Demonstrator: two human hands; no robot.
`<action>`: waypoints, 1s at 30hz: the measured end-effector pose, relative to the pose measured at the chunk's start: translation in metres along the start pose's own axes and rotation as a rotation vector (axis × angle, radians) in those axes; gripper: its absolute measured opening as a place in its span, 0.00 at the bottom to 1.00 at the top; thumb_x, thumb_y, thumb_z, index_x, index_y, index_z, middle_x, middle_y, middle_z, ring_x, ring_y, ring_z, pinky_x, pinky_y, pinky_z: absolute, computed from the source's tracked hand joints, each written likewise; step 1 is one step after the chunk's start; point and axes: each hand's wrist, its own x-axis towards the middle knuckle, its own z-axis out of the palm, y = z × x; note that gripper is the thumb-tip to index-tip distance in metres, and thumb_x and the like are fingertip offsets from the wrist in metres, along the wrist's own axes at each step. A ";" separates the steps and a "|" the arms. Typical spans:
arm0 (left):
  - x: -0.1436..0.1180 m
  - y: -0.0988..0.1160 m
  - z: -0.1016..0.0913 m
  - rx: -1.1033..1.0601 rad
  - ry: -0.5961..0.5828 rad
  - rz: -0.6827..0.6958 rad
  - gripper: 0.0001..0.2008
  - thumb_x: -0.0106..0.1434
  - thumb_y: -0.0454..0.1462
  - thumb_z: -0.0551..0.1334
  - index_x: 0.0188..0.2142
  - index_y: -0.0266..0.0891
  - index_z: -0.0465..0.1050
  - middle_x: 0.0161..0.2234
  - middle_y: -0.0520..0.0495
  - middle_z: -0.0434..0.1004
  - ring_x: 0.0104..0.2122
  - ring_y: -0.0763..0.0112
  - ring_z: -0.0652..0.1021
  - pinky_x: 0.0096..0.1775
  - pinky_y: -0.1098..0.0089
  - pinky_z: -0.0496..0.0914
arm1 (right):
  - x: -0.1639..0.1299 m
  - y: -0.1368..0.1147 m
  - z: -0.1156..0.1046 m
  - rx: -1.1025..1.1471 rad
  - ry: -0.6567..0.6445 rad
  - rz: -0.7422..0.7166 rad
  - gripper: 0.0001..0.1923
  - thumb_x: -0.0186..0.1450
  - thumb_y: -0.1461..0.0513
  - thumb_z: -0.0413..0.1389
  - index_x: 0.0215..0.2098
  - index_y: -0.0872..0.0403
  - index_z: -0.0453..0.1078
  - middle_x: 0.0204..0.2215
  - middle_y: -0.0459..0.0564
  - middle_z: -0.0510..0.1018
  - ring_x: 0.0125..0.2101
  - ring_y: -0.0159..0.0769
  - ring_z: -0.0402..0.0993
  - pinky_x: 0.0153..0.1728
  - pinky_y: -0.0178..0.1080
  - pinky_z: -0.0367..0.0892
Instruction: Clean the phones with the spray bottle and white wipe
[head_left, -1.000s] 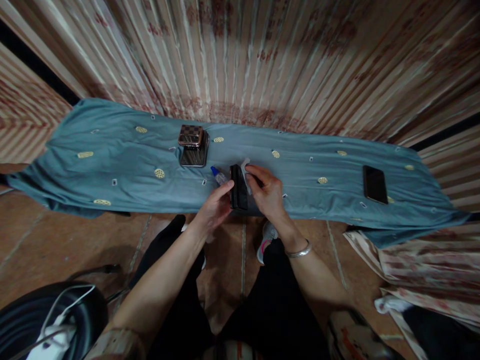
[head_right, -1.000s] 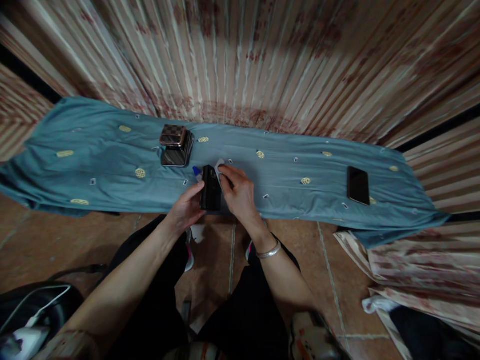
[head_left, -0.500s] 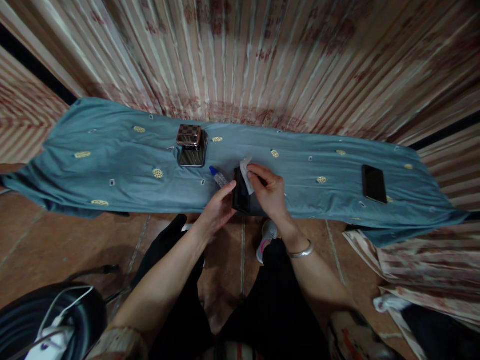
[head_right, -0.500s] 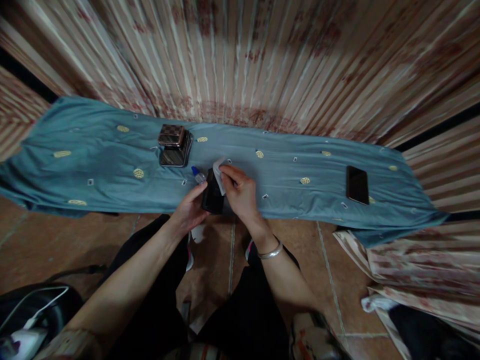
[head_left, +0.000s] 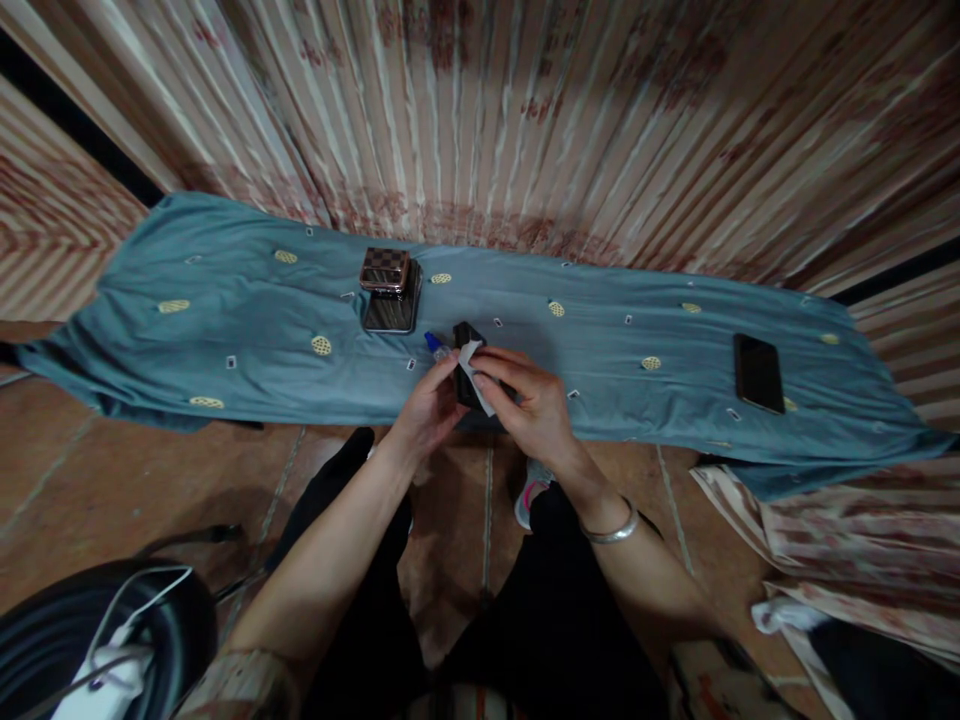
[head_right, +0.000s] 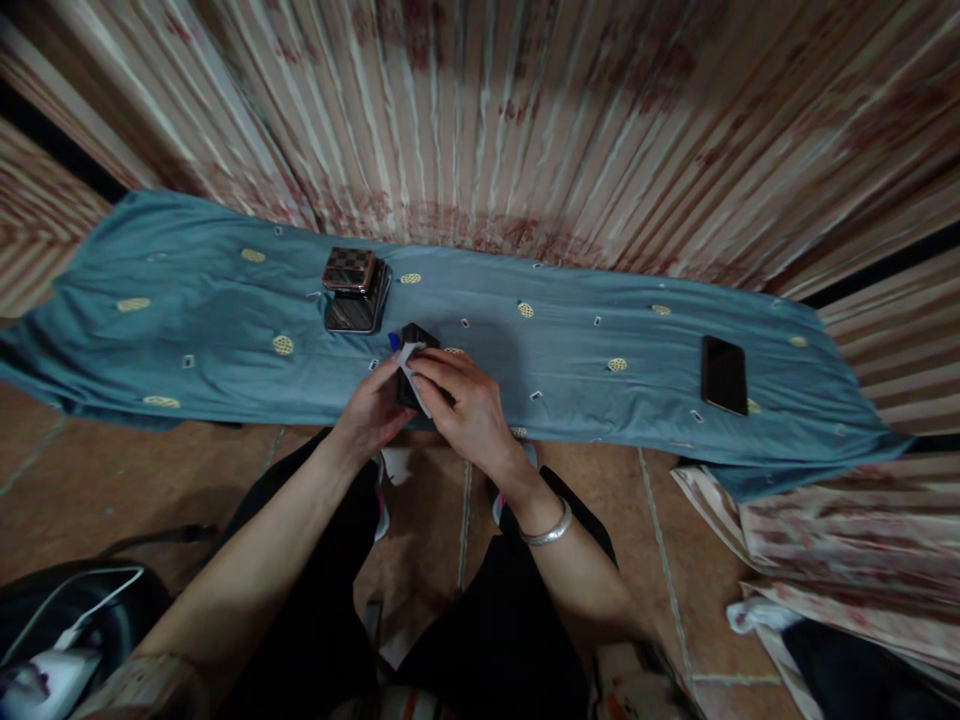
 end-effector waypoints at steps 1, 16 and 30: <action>0.000 0.001 0.000 0.000 0.002 0.004 0.02 0.63 0.35 0.69 0.34 0.38 0.80 0.28 0.54 0.84 0.25 0.76 0.80 0.30 0.75 0.71 | -0.001 -0.002 0.000 0.004 -0.005 -0.002 0.13 0.74 0.61 0.58 0.51 0.44 0.83 0.52 0.48 0.87 0.54 0.40 0.83 0.60 0.45 0.76; 0.000 0.002 0.003 -0.023 0.092 0.034 0.06 0.67 0.38 0.67 0.35 0.38 0.80 0.31 0.52 0.83 0.29 0.74 0.79 0.33 0.74 0.71 | -0.013 -0.005 0.009 -0.362 0.020 -0.234 0.14 0.79 0.58 0.53 0.56 0.50 0.78 0.49 0.53 0.86 0.49 0.44 0.83 0.55 0.46 0.78; -0.002 0.017 0.006 -0.030 0.027 0.026 0.11 0.70 0.42 0.64 0.38 0.37 0.81 0.34 0.48 0.86 0.39 0.65 0.85 0.48 0.66 0.78 | -0.021 0.013 -0.001 -0.239 -0.018 -0.122 0.13 0.77 0.57 0.56 0.56 0.46 0.78 0.49 0.52 0.86 0.50 0.44 0.83 0.55 0.48 0.79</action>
